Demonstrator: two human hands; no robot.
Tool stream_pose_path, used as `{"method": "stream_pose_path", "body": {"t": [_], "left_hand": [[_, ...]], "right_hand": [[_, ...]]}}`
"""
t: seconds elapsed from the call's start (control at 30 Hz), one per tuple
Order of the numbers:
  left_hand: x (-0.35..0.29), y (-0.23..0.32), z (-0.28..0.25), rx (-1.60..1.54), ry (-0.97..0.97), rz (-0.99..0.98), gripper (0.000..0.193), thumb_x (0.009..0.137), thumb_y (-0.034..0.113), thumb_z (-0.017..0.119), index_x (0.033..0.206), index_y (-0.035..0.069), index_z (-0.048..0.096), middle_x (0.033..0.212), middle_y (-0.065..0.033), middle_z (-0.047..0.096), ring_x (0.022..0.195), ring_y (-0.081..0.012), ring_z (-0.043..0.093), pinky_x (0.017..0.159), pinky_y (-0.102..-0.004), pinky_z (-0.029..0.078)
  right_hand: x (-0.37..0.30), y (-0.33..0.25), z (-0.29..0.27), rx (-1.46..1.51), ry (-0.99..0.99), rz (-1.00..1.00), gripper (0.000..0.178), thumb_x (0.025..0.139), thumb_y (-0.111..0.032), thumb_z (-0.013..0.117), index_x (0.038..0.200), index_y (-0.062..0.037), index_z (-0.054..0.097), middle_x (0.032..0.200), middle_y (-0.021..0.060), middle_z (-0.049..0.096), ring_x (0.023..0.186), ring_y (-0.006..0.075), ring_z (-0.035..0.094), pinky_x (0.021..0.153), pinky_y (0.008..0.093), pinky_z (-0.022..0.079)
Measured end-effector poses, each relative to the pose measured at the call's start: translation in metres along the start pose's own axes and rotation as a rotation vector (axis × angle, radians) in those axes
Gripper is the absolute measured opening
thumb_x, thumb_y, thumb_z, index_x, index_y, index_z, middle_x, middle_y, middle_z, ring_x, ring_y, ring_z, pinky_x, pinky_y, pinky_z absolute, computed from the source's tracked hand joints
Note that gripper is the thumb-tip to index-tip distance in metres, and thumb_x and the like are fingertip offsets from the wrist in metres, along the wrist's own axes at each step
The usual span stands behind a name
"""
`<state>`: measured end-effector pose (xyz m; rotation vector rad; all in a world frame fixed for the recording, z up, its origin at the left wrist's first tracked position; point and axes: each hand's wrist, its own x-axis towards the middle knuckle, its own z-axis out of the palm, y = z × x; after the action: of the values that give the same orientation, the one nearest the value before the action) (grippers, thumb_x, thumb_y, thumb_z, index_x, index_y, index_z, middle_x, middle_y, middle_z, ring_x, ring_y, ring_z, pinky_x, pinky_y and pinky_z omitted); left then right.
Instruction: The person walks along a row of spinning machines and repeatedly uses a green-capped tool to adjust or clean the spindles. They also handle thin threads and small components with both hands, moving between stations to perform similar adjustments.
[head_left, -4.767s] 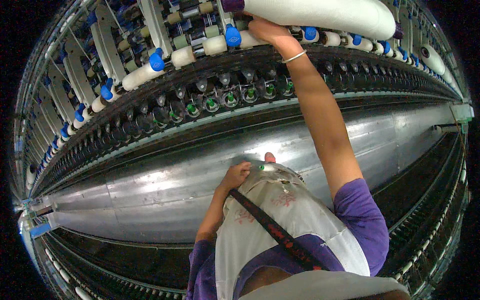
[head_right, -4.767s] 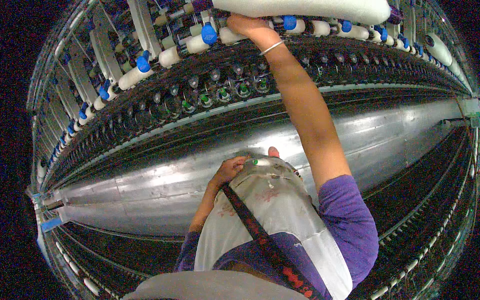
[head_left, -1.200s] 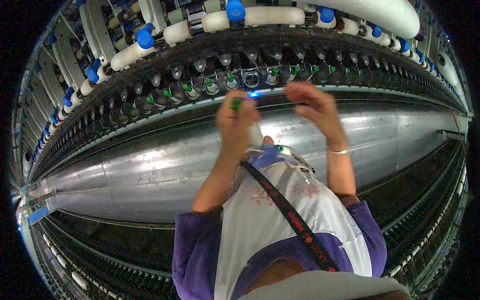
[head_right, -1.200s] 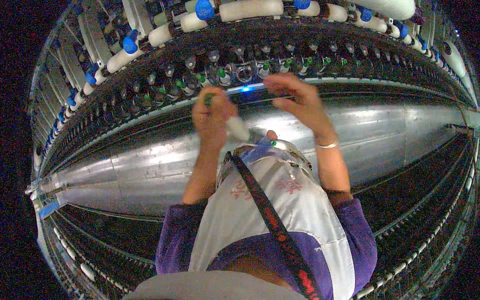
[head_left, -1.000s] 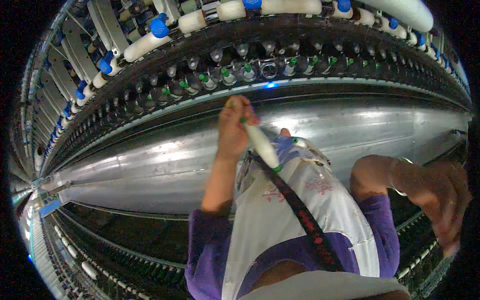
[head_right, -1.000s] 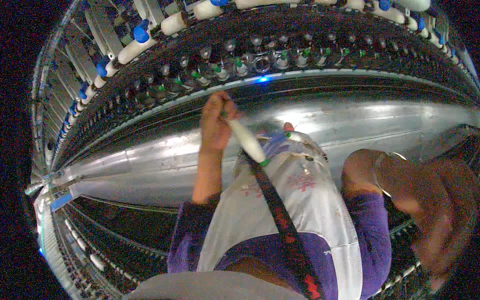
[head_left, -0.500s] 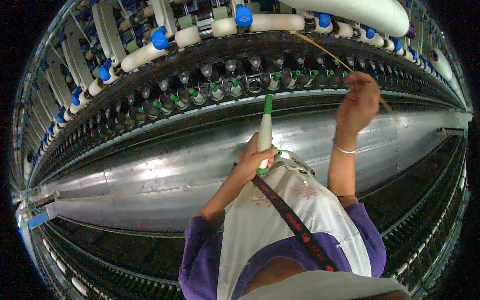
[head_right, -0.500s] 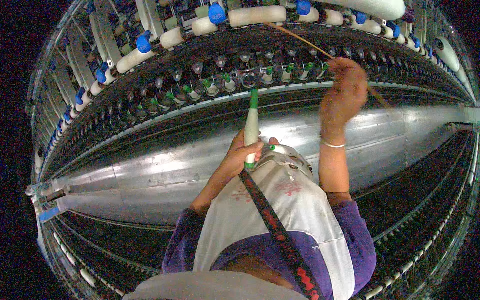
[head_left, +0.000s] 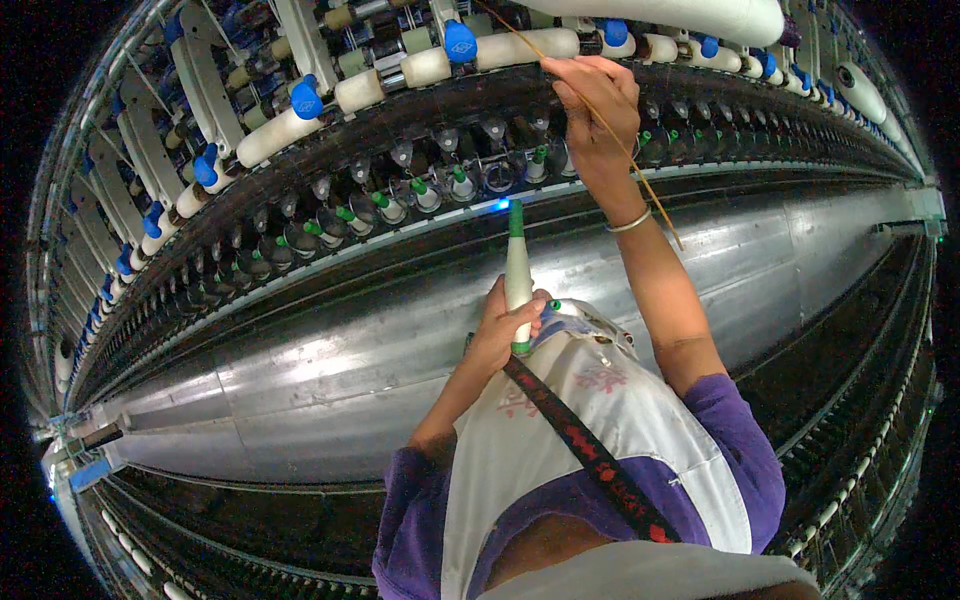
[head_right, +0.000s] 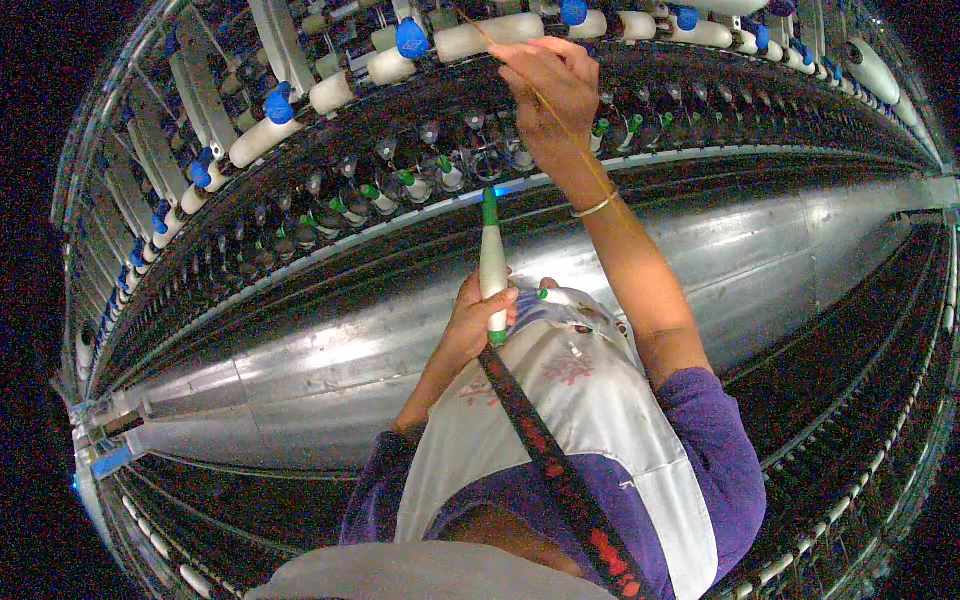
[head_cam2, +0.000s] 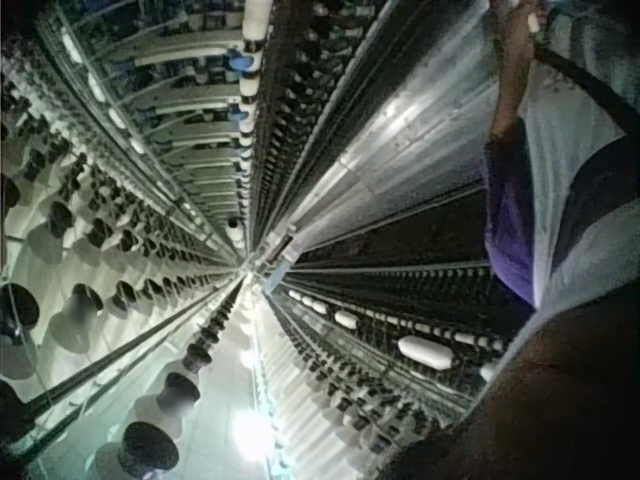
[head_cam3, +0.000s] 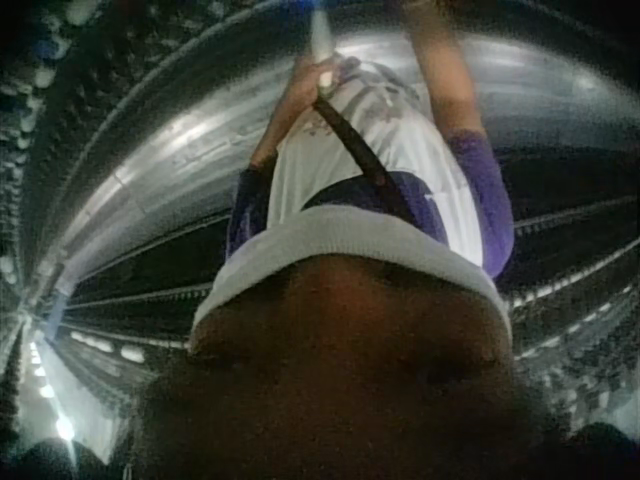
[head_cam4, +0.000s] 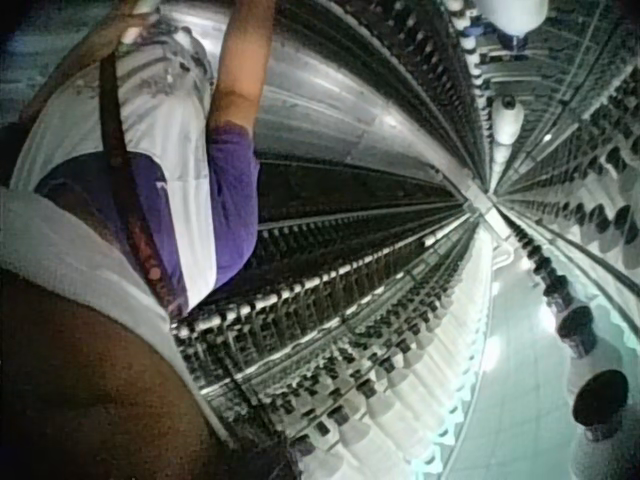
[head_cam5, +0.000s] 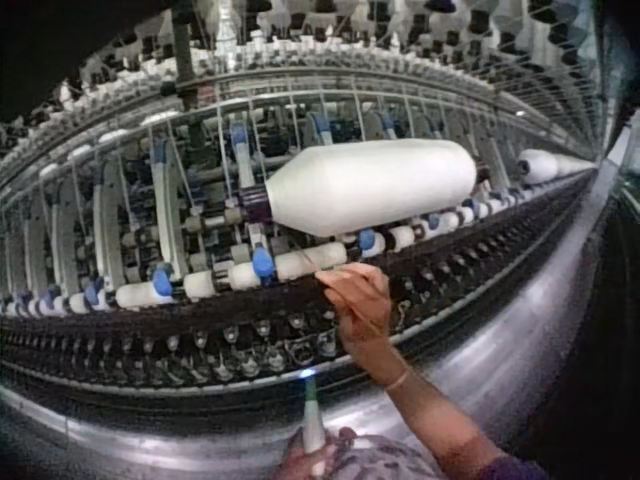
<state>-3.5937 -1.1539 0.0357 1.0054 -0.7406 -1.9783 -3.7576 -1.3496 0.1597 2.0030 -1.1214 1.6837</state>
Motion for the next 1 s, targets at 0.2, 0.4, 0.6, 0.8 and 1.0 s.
{"method": "stream_pose_path", "body": {"t": [0.2, 0.4, 0.6, 0.8, 1.0], "left_hand": [[-0.001, 0.003, 0.0, -0.037, 0.04, -0.018, 0.039, 0.085, 0.012, 0.069, 0.115, 0.004, 0.046, 0.078, -0.0041, 0.057, 0.062, -0.0131, 0.057, 0.055, -0.0273, 0.048], [0.0, 0.004, 0.0, -0.025, 0.035, -0.024, 0.04, 0.084, 0.012, 0.069, 0.116, 0.004, 0.046, 0.078, -0.0037, 0.056, 0.063, -0.013, 0.057, 0.056, -0.0275, 0.048], [0.001, 0.002, -0.002, -0.034, 0.032, -0.011, 0.039, 0.084, 0.012, 0.069, 0.115, 0.005, 0.046, 0.079, -0.0035, 0.057, 0.063, -0.0129, 0.057, 0.056, -0.0271, 0.048], [0.003, -0.001, -0.005, 0.005, 0.054, -0.009, 0.037, 0.084, 0.011, 0.068, 0.113, 0.006, 0.046, 0.076, -0.0034, 0.057, 0.063, -0.0133, 0.057, 0.055, -0.0269, 0.048], [0.003, -0.001, -0.007, 0.006, 0.052, -0.002, 0.034, 0.085, 0.01, 0.067, 0.111, 0.005, 0.046, 0.077, -0.0036, 0.057, 0.062, -0.0132, 0.057, 0.054, -0.0276, 0.048]], "right_hand": [[0.002, 0.003, 0.005, -0.048, -0.004, -0.018, 0.016, 0.087, -0.024, 0.063, 0.099, -0.0179, 0.072, 0.095, -0.0016, 0.069, 0.096, 0.0205, 0.057, 0.083, 0.0351, 0.04], [0.003, 0.005, 0.006, -0.055, 0.004, -0.021, 0.017, 0.089, -0.026, 0.061, 0.1, -0.0187, 0.071, 0.095, -0.0022, 0.068, 0.096, 0.0203, 0.057, 0.082, 0.035, 0.04], [0.005, 0.007, 0.005, -0.079, -0.016, -0.071, 0.016, 0.088, -0.027, 0.061, 0.098, -0.0198, 0.072, 0.093, -0.0024, 0.068, 0.095, 0.0199, 0.057, 0.081, 0.0353, 0.04], [0.033, -0.002, -0.007, -0.151, -0.083, -0.193, 0.015, 0.089, -0.022, 0.06, 0.096, -0.0152, 0.071, 0.092, -0.0002, 0.068, 0.089, 0.02, 0.06, 0.08, 0.035, 0.043], [0.062, -0.013, -0.022, -0.05, -0.267, -0.133, 0.014, 0.089, -0.012, 0.056, 0.096, -0.0042, 0.065, 0.087, 0.0125, 0.065, 0.081, 0.0335, 0.055, 0.071, 0.044, 0.039]]}}
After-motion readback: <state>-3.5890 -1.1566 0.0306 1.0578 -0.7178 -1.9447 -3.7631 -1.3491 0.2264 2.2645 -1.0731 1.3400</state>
